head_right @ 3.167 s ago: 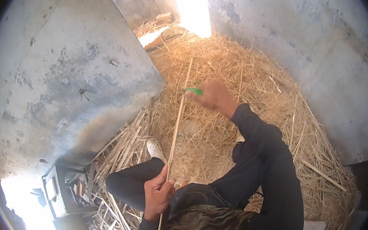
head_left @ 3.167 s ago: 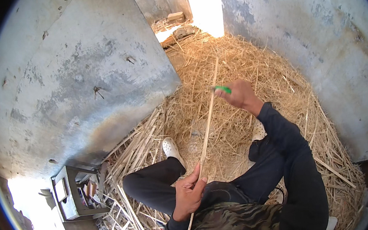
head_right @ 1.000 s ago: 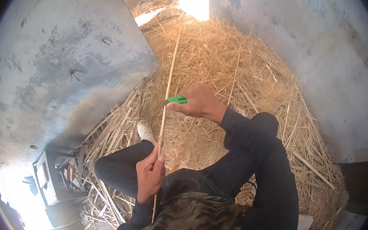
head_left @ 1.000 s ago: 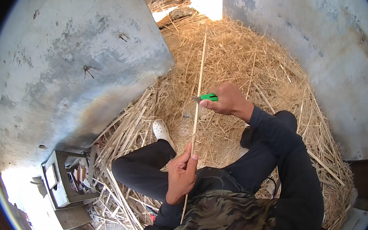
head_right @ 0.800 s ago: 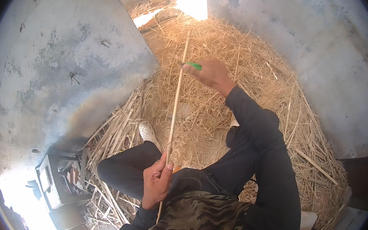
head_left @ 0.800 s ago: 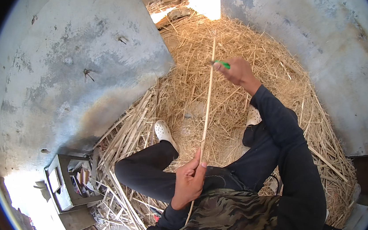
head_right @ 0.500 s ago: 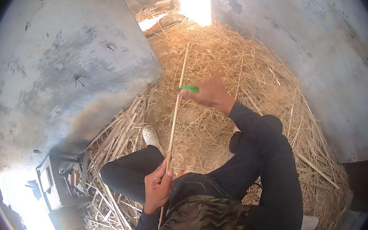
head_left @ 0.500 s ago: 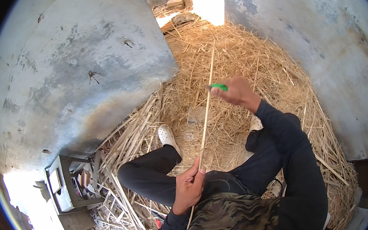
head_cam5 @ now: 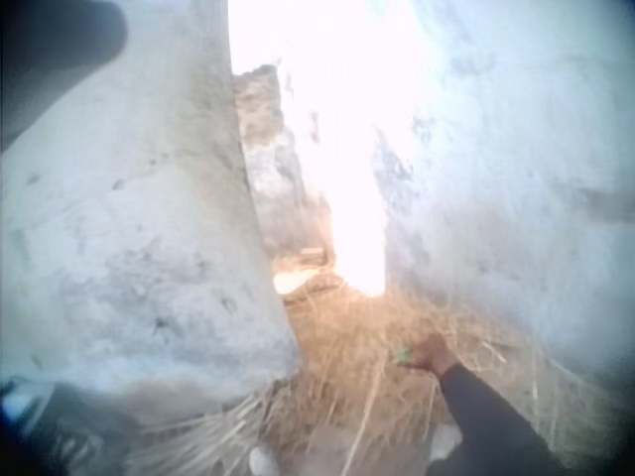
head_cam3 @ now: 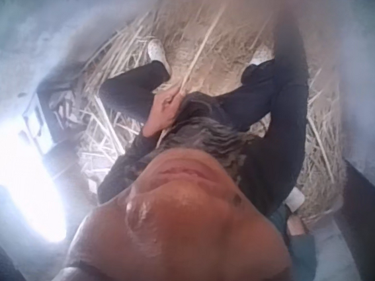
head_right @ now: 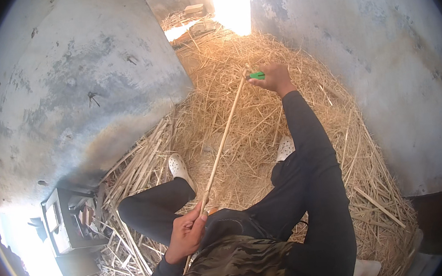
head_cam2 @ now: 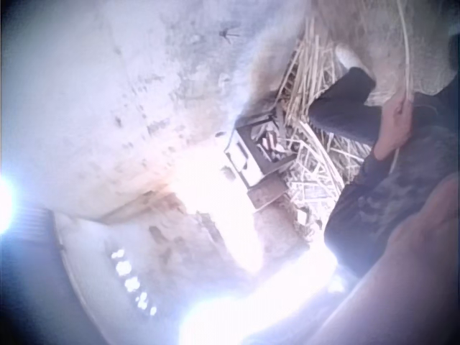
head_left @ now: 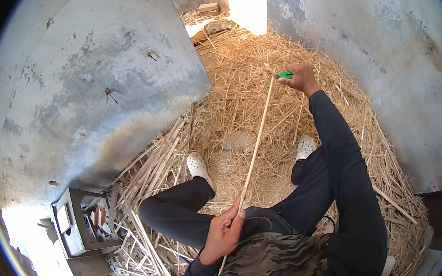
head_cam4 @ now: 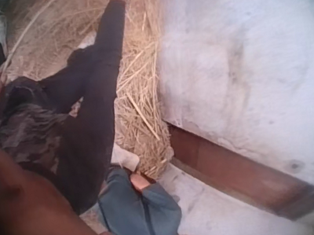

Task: The person sits cross-legged on a straw-covered floor and uses a green utility knife to peel the outer layer off a long, thin wooden stick. They hold the stick with their left hand and scrape the blade along its length with their right hand, repeating the motion to remove the bark.

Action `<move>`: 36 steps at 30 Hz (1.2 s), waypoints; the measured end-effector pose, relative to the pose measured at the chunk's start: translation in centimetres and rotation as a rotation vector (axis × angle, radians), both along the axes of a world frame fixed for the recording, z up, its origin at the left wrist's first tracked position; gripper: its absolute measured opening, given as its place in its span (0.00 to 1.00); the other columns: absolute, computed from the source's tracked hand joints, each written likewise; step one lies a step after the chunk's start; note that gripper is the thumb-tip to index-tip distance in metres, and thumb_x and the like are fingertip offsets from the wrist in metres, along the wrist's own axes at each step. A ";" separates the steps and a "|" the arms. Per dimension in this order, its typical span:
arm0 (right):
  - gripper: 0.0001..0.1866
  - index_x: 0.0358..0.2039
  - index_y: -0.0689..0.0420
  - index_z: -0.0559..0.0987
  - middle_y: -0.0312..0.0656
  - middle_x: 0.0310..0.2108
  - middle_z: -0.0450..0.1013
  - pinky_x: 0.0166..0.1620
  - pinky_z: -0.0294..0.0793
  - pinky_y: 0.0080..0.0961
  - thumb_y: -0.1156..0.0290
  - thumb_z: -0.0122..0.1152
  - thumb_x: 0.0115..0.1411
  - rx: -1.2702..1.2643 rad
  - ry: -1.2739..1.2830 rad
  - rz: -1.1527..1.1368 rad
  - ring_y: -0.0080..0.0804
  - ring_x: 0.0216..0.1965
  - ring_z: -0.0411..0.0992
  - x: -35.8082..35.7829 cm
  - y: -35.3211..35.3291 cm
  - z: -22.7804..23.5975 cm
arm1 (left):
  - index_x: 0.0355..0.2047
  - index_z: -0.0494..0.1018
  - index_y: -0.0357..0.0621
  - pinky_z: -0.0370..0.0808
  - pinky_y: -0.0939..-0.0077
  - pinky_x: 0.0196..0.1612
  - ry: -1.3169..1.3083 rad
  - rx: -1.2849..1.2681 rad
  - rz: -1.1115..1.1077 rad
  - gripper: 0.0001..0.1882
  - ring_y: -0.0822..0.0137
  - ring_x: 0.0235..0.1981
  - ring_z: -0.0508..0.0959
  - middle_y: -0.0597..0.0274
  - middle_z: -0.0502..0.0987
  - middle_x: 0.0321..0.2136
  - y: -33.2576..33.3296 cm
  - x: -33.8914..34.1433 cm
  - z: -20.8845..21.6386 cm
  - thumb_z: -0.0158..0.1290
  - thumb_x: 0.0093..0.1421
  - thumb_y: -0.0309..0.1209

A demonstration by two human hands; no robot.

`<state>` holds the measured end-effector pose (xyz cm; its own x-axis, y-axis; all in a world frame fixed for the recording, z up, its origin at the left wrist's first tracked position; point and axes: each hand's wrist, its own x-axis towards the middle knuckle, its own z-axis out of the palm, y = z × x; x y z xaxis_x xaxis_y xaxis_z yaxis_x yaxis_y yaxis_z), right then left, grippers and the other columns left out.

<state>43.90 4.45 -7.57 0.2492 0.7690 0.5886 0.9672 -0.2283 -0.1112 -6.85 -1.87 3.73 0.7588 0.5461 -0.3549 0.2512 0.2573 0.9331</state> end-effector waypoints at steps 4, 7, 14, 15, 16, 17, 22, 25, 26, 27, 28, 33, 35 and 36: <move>0.38 0.20 0.56 0.76 0.41 0.16 0.72 0.24 0.67 0.38 0.30 0.40 0.58 0.084 0.074 -0.215 0.34 0.17 0.70 6.1 -2.6 -3.0 | 0.59 0.64 0.35 0.57 0.90 0.25 0.126 -0.015 -0.033 0.20 0.86 0.23 0.60 0.78 0.64 0.22 -2.0 -5.3 1.5 0.46 0.67 0.25; 0.35 0.27 0.58 0.80 0.43 0.21 0.76 0.29 0.69 0.39 0.37 0.41 0.63 0.447 0.270 -0.343 0.36 0.20 0.71 10.4 -4.6 -4.5 | 0.58 0.66 0.38 0.57 0.90 0.22 0.195 -0.121 0.217 0.20 0.86 0.20 0.60 0.78 0.64 0.19 -1.5 -6.8 -1.1 0.46 0.67 0.26; 0.38 0.10 0.51 0.69 0.30 0.08 0.55 0.16 0.52 0.26 0.29 0.40 0.59 -0.142 0.511 -0.015 0.23 0.10 0.54 -3.1 -2.0 4.8 | 0.57 0.66 0.34 0.57 0.90 0.23 0.077 0.150 0.127 0.20 0.87 0.21 0.59 0.79 0.63 0.20 2.1 0.0 -0.4 0.49 0.65 0.26; 0.39 0.10 0.50 0.69 0.30 0.08 0.56 0.16 0.52 0.26 0.28 0.38 0.58 -0.152 0.432 0.045 0.23 0.10 0.54 -4.7 -2.3 5.6 | 0.57 0.66 0.33 0.57 0.90 0.24 0.071 0.156 0.117 0.21 0.87 0.22 0.59 0.79 0.63 0.20 2.3 0.2 -0.3 0.49 0.65 0.26; 0.39 0.10 0.50 0.70 0.30 0.08 0.56 0.16 0.53 0.26 0.27 0.37 0.57 -0.164 0.352 0.122 0.23 0.10 0.55 -6.6 -2.0 6.1 | 0.57 0.66 0.32 0.57 0.90 0.24 0.068 0.165 0.123 0.21 0.87 0.22 0.59 0.79 0.63 0.21 2.1 -0.1 -0.2 0.49 0.65 0.26; 0.40 0.11 0.50 0.70 0.30 0.08 0.57 0.15 0.53 0.27 0.26 0.35 0.57 -0.183 0.283 0.182 0.23 0.10 0.56 -7.8 -2.2 6.1 | 0.57 0.66 0.31 0.57 0.90 0.24 0.071 0.162 0.102 0.21 0.87 0.23 0.60 0.79 0.64 0.21 1.9 -0.2 -0.1 0.49 0.65 0.25; 0.40 0.12 0.49 0.72 0.30 0.06 0.57 0.15 0.56 0.27 0.23 0.37 0.53 -0.126 0.263 0.027 0.25 0.09 0.58 -7.3 -0.7 5.6 | 0.57 0.65 0.29 0.60 0.89 0.25 0.102 0.268 -0.012 0.21 0.86 0.24 0.61 0.76 0.67 0.22 -0.1 -1.9 0.9 0.49 0.64 0.23; 0.40 0.10 0.49 0.69 0.30 0.06 0.57 0.14 0.56 0.25 0.23 0.39 0.52 -0.088 0.035 0.006 0.24 0.08 0.58 -4.7 -0.6 4.6 | 0.57 0.65 0.29 0.61 0.89 0.26 0.051 0.266 0.003 0.21 0.85 0.24 0.62 0.74 0.67 0.22 -1.4 -2.1 0.7 0.48 0.64 0.22; 0.40 0.10 0.49 0.68 0.30 0.06 0.57 0.14 0.56 0.26 0.22 0.39 0.52 -0.058 -0.013 0.034 0.24 0.08 0.58 -3.6 -0.1 3.9 | 0.57 0.65 0.29 0.61 0.89 0.26 0.064 0.271 -0.002 0.21 0.85 0.24 0.62 0.74 0.68 0.22 -1.6 -2.3 0.5 0.48 0.64 0.22; 0.40 0.09 0.49 0.67 0.30 0.06 0.58 0.14 0.56 0.26 0.22 0.39 0.51 -0.029 -0.042 0.066 0.24 0.08 0.58 -3.1 0.5 2.0 | 0.57 0.65 0.29 0.62 0.89 0.26 0.078 0.275 -0.002 0.21 0.85 0.24 0.62 0.73 0.68 0.22 -1.5 -2.3 0.3 0.48 0.63 0.22; 0.40 0.09 0.49 0.66 0.30 0.06 0.58 0.14 0.56 0.26 0.21 0.39 0.50 -0.001 -0.097 0.093 0.24 0.08 0.58 -2.0 0.7 1.4 | 0.57 0.64 0.28 0.63 0.89 0.27 0.106 0.300 -0.028 0.21 0.85 0.24 0.63 0.71 0.70 0.22 -1.2 -1.9 0.2 0.48 0.63 0.21; 0.40 0.09 0.49 0.64 0.31 0.06 0.59 0.14 0.56 0.28 0.20 0.41 0.48 0.055 -0.168 0.223 0.26 0.08 0.58 -0.2 0.8 -0.8 | 0.54 0.66 0.26 0.67 0.86 0.28 0.122 0.486 -0.066 0.20 0.83 0.25 0.66 0.59 0.74 0.21 -0.7 -2.5 -0.1 0.49 0.61 0.21; 0.40 0.09 0.48 0.64 0.33 0.07 0.60 0.15 0.57 0.28 0.20 0.42 0.47 0.021 -0.170 0.224 0.28 0.09 0.59 -0.6 0.2 -1.4 | 0.54 0.66 0.26 0.67 0.86 0.27 0.132 0.517 -0.079 0.20 0.83 0.24 0.66 0.58 0.73 0.20 -0.4 -3.0 -0.4 0.49 0.61 0.20; 0.40 0.09 0.48 0.64 0.33 0.07 0.60 0.15 0.57 0.28 0.20 0.42 0.47 0.007 -0.149 0.222 0.28 0.08 0.59 -0.7 0.1 -1.5 | 0.53 0.67 0.26 0.67 0.86 0.27 0.141 0.539 -0.083 0.20 0.83 0.24 0.65 0.57 0.73 0.20 -0.2 -3.3 -0.4 0.49 0.61 0.20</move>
